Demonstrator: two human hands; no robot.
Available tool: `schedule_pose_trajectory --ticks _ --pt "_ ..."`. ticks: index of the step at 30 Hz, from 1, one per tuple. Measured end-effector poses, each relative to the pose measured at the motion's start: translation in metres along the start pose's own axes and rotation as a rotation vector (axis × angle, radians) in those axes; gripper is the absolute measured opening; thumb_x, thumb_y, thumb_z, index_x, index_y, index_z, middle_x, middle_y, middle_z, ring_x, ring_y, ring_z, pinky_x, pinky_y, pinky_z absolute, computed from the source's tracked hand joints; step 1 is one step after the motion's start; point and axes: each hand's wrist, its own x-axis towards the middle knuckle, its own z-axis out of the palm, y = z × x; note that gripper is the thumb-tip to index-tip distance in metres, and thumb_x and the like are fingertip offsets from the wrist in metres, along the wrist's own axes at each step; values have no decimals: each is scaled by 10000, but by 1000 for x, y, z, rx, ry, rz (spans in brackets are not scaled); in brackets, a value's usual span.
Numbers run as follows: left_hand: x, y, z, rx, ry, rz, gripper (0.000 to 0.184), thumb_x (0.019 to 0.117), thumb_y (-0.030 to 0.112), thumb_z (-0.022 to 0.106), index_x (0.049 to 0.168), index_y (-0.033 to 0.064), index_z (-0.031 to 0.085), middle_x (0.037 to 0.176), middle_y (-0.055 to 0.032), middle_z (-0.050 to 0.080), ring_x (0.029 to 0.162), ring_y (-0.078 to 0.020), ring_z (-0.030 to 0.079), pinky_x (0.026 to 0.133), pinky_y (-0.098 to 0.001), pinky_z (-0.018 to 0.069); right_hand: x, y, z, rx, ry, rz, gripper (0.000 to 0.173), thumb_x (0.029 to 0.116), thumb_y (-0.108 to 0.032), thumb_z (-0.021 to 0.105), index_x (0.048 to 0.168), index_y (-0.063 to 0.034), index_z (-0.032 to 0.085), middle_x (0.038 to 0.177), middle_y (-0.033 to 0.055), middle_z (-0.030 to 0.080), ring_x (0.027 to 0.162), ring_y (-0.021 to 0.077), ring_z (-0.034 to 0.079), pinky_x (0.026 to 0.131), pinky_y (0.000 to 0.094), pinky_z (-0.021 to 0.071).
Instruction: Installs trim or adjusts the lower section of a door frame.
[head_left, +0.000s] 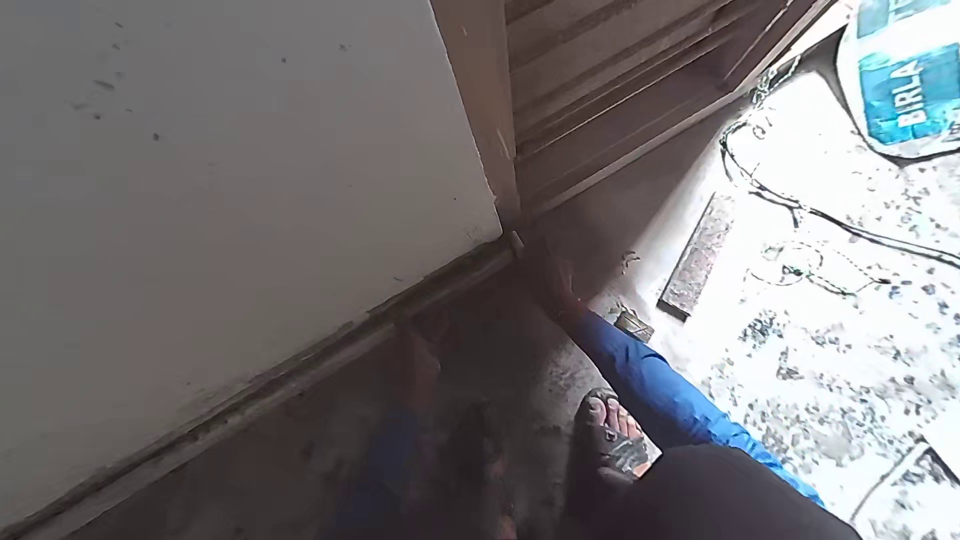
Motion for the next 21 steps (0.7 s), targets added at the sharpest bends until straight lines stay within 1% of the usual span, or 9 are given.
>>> schedule_pose_trajectory --ticks 1,3,6,9,12,15,17,18,21 --pt "1 1 0 2 3 -13 614 1093 534 320 1493 85 440 1361 -153 612 1118 -262 682 890 -457 610 1 -1 4 -4 -4 -19 386 1013 -333 606 1310 -88 634 1294 186 631 1092 396 656 834 586 562" --pt "2 0 0 -25 33 -15 595 1099 504 340 1494 68 432 1332 -187 620 1076 -295 697 854 -485 622 -3 4 7 20 -65 -64 467 1002 -372 635 1380 -99 595 1364 178 592 1153 378 638 898 568 558" --pt "7 -1 0 -27 81 -34 622 1089 516 371 1490 44 428 1339 -211 609 1078 -314 696 855 -507 618 -15 30 14 114 -169 -105 697 964 -401 670 1540 -88 434 1445 190 566 1270 360 598 1039 556 500" --pt "3 2 5 0 91 -48 659 1083 537 364 1495 25 412 1344 -224 605 1093 -320 691 876 -508 611 -15 43 11 139 -235 -95 728 983 -399 630 1604 -141 352 1425 178 596 1245 342 624 1046 539 499" --pt "-1 5 12 -23 107 -32 635 1096 507 339 1482 8 408 1286 -237 637 1022 -334 721 823 -495 631 -7 37 12 189 -277 -92 753 980 -413 664 1600 -125 349 1362 201 633 1213 358 638 1043 552 493" --pt "-3 6 12 -47 43 -33 622 1105 495 312 1541 51 340 1396 -226 567 1136 -331 676 896 -502 606 3 40 19 241 -261 -129 752 991 -378 656 1620 -151 312 1393 202 616 1225 368 634 1046 565 494" --pt "-5 5 13 -31 22 -9 615 1107 494 298 1527 49 357 1345 -221 601 1101 -318 691 877 -489 611 6 43 22 248 -250 -140 708 1001 -364 646 1600 -123 356 1413 207 603 1254 373 618 1071 556 478" --pt "-7 5 13 -7 12 -4 633 1104 511 280 1525 45 362 1329 -219 619 1095 -311 699 882 -480 612 7 45 24 250 -231 -154 692 996 -361 653 1583 -108 387 1387 213 619 1236 379 628 1059 559 487" --pt "-9 3 13 54 -24 4 667 1102 533 227 1544 45 332 1375 -223 591 1140 -307 681 924 -475 598 9 47 24 255 -265 -148 675 1003 -360 638 1577 -101 393 1365 227 627 1233 392 624 1051 570 484"
